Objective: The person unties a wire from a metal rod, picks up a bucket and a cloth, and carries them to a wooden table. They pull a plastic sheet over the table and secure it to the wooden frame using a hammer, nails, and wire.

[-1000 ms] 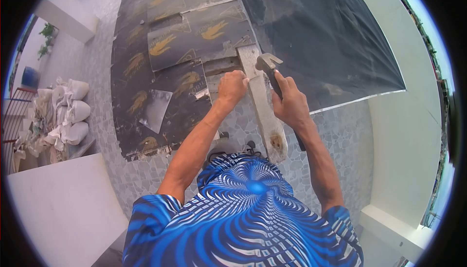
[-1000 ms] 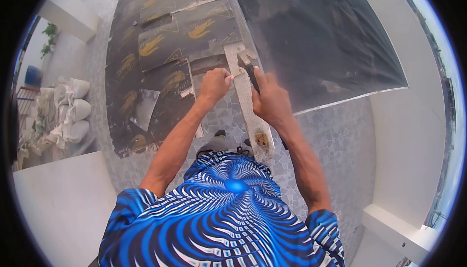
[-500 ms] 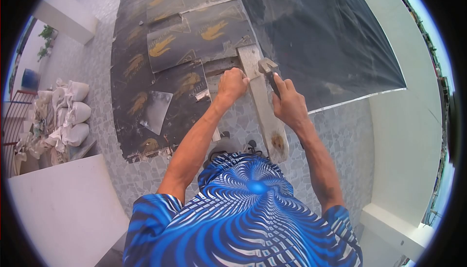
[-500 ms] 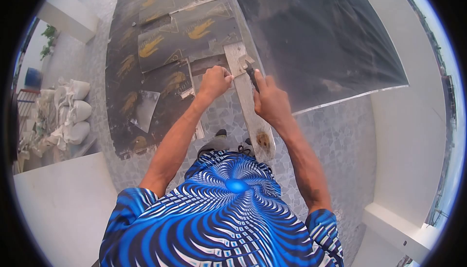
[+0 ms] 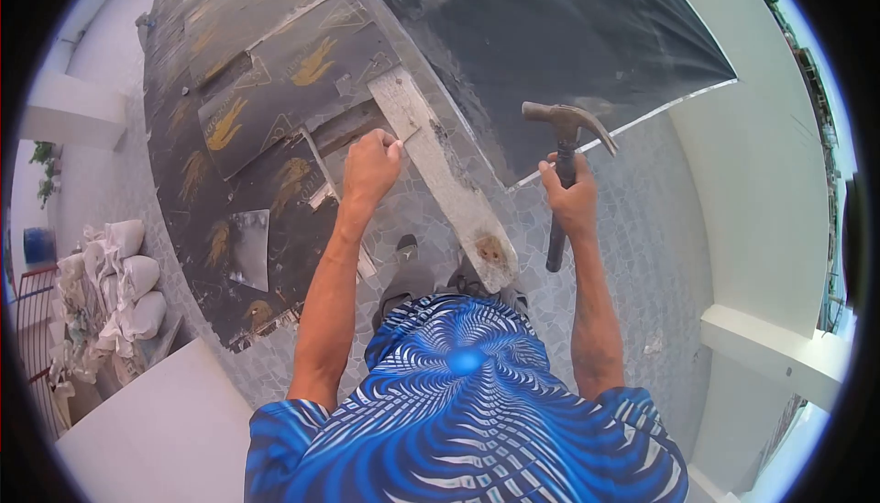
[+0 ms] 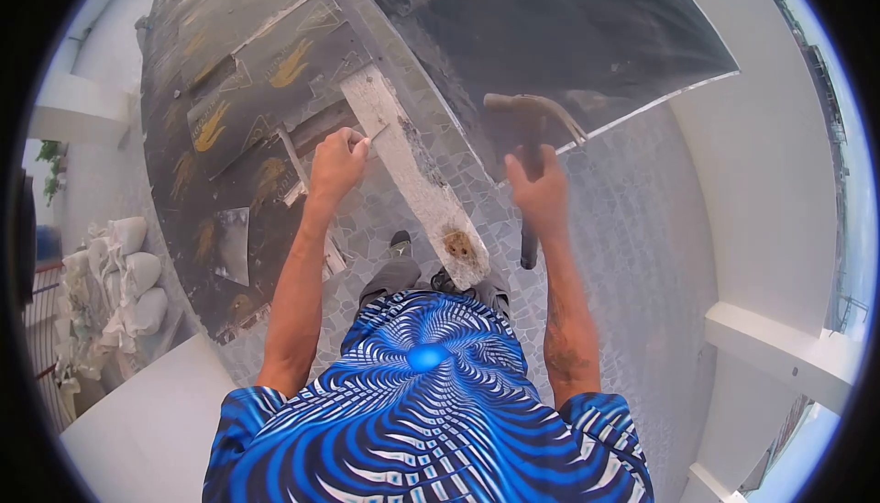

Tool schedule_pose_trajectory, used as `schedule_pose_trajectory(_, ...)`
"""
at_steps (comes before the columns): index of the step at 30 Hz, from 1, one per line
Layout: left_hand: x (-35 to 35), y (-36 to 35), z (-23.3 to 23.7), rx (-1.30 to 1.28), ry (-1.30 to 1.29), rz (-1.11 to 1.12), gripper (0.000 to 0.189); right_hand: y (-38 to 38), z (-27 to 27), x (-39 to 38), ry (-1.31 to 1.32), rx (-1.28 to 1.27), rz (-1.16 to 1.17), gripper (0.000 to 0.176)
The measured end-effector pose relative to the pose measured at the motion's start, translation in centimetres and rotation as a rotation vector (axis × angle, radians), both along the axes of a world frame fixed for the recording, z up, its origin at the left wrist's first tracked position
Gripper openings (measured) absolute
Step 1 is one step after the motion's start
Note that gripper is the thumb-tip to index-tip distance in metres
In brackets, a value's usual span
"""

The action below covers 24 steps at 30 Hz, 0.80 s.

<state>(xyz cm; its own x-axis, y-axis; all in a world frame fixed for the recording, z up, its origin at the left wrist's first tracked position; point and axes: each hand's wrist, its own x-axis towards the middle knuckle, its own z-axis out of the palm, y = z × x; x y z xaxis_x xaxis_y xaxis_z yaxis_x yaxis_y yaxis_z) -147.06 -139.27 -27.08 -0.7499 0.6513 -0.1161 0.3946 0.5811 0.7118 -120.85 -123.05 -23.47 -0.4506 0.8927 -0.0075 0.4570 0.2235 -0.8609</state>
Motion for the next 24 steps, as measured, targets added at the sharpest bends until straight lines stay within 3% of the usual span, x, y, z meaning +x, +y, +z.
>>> schedule_pose_trajectory(1, 0.4, -0.2, -0.1, 0.003, -0.051, 0.003, 0.020, 1.9, -1.1, 2.1, 0.018, -0.259, -0.036, 0.019)
schedule_pose_trajectory(4, 2.9, -1.3, 0.6, 0.071, -0.116, 0.061, 0.021, 7.7, -8.2, 8.5, 0.347, -0.702, -0.162, 0.020)
schedule_pose_trajectory(9, 9.1, -4.5, 1.6, 0.181, -0.414, 0.251, 0.013, 14.6, -26.7, 15.3, 0.475, -0.999, -0.476, 0.033)
schedule_pose_trajectory(12, 14.4, -7.2, 1.3, 0.286, -0.700, 0.579, 0.006, 15.8, -34.4, 15.6, 0.477, -1.071, -0.541, 0.030)
schedule_pose_trajectory(17, 21.4, -8.1, 0.8, 0.471, -0.881, 0.843, 0.014, 16.5, -43.7, 15.0, 0.234, -0.976, -0.362, 0.044)
schedule_pose_trajectory(20, 24.2, -8.0, 0.2, 0.430, -0.942, 0.958, 0.014, 17.4, -46.7, 13.4, 0.085, -0.945, -0.161, 0.041)
schedule_pose_trajectory(24, 25.8, -7.0, 0.1, 0.403, -0.861, 1.036, 0.013, 18.5, -49.0, 9.2, 0.058, -0.818, -0.193, 0.040)
